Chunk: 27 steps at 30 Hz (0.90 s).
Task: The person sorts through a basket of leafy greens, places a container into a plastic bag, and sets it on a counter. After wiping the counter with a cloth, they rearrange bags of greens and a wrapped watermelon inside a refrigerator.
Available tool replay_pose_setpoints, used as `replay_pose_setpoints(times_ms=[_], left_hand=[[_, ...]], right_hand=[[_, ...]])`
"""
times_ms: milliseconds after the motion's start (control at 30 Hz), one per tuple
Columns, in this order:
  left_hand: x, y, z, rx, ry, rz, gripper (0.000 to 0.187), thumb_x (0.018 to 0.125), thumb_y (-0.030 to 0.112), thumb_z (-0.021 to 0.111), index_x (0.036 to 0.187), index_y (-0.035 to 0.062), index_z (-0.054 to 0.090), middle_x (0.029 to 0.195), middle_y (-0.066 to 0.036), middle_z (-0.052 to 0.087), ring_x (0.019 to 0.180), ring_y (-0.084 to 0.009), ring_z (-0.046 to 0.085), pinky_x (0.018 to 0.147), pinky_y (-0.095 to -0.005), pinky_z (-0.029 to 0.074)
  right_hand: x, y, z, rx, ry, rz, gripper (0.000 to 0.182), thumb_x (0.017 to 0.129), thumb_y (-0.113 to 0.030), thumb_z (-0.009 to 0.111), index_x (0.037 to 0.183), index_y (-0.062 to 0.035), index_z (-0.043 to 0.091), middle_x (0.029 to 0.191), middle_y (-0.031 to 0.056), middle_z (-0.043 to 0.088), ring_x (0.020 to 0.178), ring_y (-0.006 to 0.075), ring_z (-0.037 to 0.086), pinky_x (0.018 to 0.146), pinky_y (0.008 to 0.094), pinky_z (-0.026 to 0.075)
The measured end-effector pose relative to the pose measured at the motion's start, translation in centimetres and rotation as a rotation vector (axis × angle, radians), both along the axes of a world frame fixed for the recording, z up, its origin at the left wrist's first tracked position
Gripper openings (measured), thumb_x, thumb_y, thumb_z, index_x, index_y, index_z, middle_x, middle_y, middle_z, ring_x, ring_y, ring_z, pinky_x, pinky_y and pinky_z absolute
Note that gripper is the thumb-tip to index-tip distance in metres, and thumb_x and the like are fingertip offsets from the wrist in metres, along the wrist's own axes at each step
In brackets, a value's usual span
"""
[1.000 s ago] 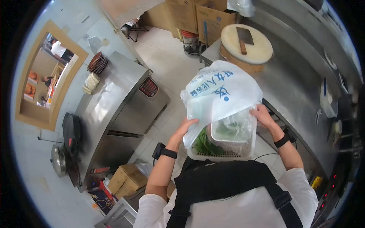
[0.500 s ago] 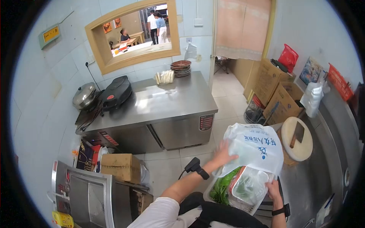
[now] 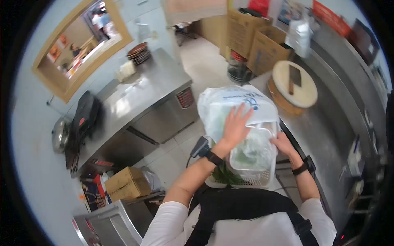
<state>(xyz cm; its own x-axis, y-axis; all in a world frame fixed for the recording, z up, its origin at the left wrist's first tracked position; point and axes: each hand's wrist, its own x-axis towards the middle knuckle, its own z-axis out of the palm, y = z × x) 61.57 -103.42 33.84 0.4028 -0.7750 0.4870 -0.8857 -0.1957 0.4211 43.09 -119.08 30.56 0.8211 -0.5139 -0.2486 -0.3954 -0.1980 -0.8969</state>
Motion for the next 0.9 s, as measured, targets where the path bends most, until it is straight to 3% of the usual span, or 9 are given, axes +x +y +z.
replay_pose_setpoints(times_ms=[33, 100, 133, 233, 333, 467, 667, 733, 900], left_hand=[[0.2, -0.3, 0.1, 0.007, 0.010, -0.035, 0.061, 0.067, 0.019, 0.065, 0.123, 0.0194, 0.043, 0.129, -0.013, 0.034, 0.112, -0.0403, 0.035, 0.091, -0.0482, 0.032], [0.2, -0.7, 0.1, 0.144, 0.031, -0.171, 0.042, 0.069, 0.012, 0.062, 0.110, 0.0154, 0.055, 0.121, -0.010, 0.043, 0.101, -0.0327, 0.044, 0.083, -0.0395, 0.040], [0.3, -1.1, -1.0, 0.075, 0.040, -0.230, 0.025, 0.071, 0.010, 0.060, 0.096, 0.0122, 0.063, 0.109, -0.007, 0.052, 0.089, -0.0265, 0.050, 0.076, -0.0359, 0.043], [0.3, -1.1, -1.3, 0.125, 0.147, -0.260, 0.021, 0.072, 0.009, 0.059, 0.092, 0.0096, 0.064, 0.099, -0.007, 0.057, 0.086, -0.0264, 0.052, 0.076, -0.0335, 0.043], [1.2, -0.7, -1.6, 0.011, 0.221, -0.315, 0.021, 0.073, 0.010, 0.058, 0.093, 0.0072, 0.063, 0.093, -0.008, 0.059, 0.086, -0.0274, 0.052, 0.078, -0.0334, 0.042], [2.1, -0.1, -0.1, 0.043, 0.358, -0.390, 0.022, 0.071, 0.008, 0.058, 0.092, 0.0048, 0.062, 0.091, -0.009, 0.058, 0.086, -0.0287, 0.051, 0.079, -0.0327, 0.041], [3.4, 2.1, 0.1, -0.023, 0.332, -0.460, 0.036, 0.071, -0.002, 0.055, 0.106, 0.0065, 0.056, 0.102, -0.012, 0.054, 0.093, -0.0272, 0.051, 0.080, -0.0324, 0.041], [3.5, 3.8, 1.3, 0.116, 0.750, -0.529, 0.040, 0.072, -0.005, 0.051, 0.111, 0.0070, 0.053, 0.105, -0.013, 0.052, 0.094, -0.0236, 0.052, 0.076, -0.0300, 0.043], [3.5, 3.8, -1.0, 0.155, 0.588, -0.302, 0.035, 0.074, -0.004, 0.051, 0.107, 0.0052, 0.054, 0.099, -0.012, 0.055, 0.090, -0.0190, 0.052, 0.070, -0.0280, 0.043]], right_hand=[[0.5, 0.6, 1.3, 0.021, 0.002, 0.002, 0.024, 0.070, -0.012, 0.053, 0.084, 0.0070, 0.057, 0.064, 0.0040, 0.055, 0.053, 0.0113, 0.052, 0.046, 0.0258, 0.042], [0.3, 0.3, 0.7, 0.041, 0.011, -0.010, 0.023, 0.070, -0.012, 0.053, 0.082, 0.0069, 0.056, 0.063, 0.0038, 0.055, 0.051, 0.0098, 0.051, 0.043, 0.0242, 0.041], [0.2, 0.2, 0.4, 0.053, 0.013, 0.009, 0.021, 0.071, -0.011, 0.053, 0.081, 0.0067, 0.056, 0.062, 0.0035, 0.054, 0.049, 0.0083, 0.050, 0.040, 0.0226, 0.040], [0.1, 0.3, 0.5, 0.043, -0.031, -0.006, 0.021, 0.072, -0.012, 0.053, 0.080, 0.0068, 0.055, 0.062, 0.0033, 0.054, 0.048, 0.0087, 0.050, 0.039, 0.0226, 0.040], [-0.2, 0.4, 1.7, 0.015, 0.028, -0.008, 0.022, 0.072, -0.012, 0.052, 0.082, 0.0073, 0.055, 0.062, 0.0040, 0.055, 0.049, 0.0096, 0.052, 0.040, 0.0228, 0.042], [-0.3, 0.5, 2.4, 0.024, 0.037, -0.010, 0.022, 0.071, -0.012, 0.052, 0.082, 0.0075, 0.055, 0.062, 0.0050, 0.055, 0.049, 0.0105, 0.053, 0.041, 0.0231, 0.044], [-0.2, 0.2, 2.2, -0.015, 0.011, 0.023, 0.025, 0.071, -0.010, 0.050, 0.088, 0.0078, 0.055, 0.065, 0.0073, 0.057, 0.051, 0.0118, 0.054, 0.042, 0.0238, 0.046], [-0.2, 0.2, 2.4, -0.007, -0.010, 0.008, 0.028, 0.070, -0.009, 0.049, 0.092, 0.0081, 0.054, 0.067, 0.0073, 0.057, 0.052, 0.0120, 0.055, 0.042, 0.0236, 0.045], [0.1, 0.2, 2.5, 0.049, 0.043, 0.030, 0.029, 0.070, -0.009, 0.049, 0.094, 0.0078, 0.054, 0.068, 0.0071, 0.057, 0.052, 0.0120, 0.054, 0.043, 0.0238, 0.045]])
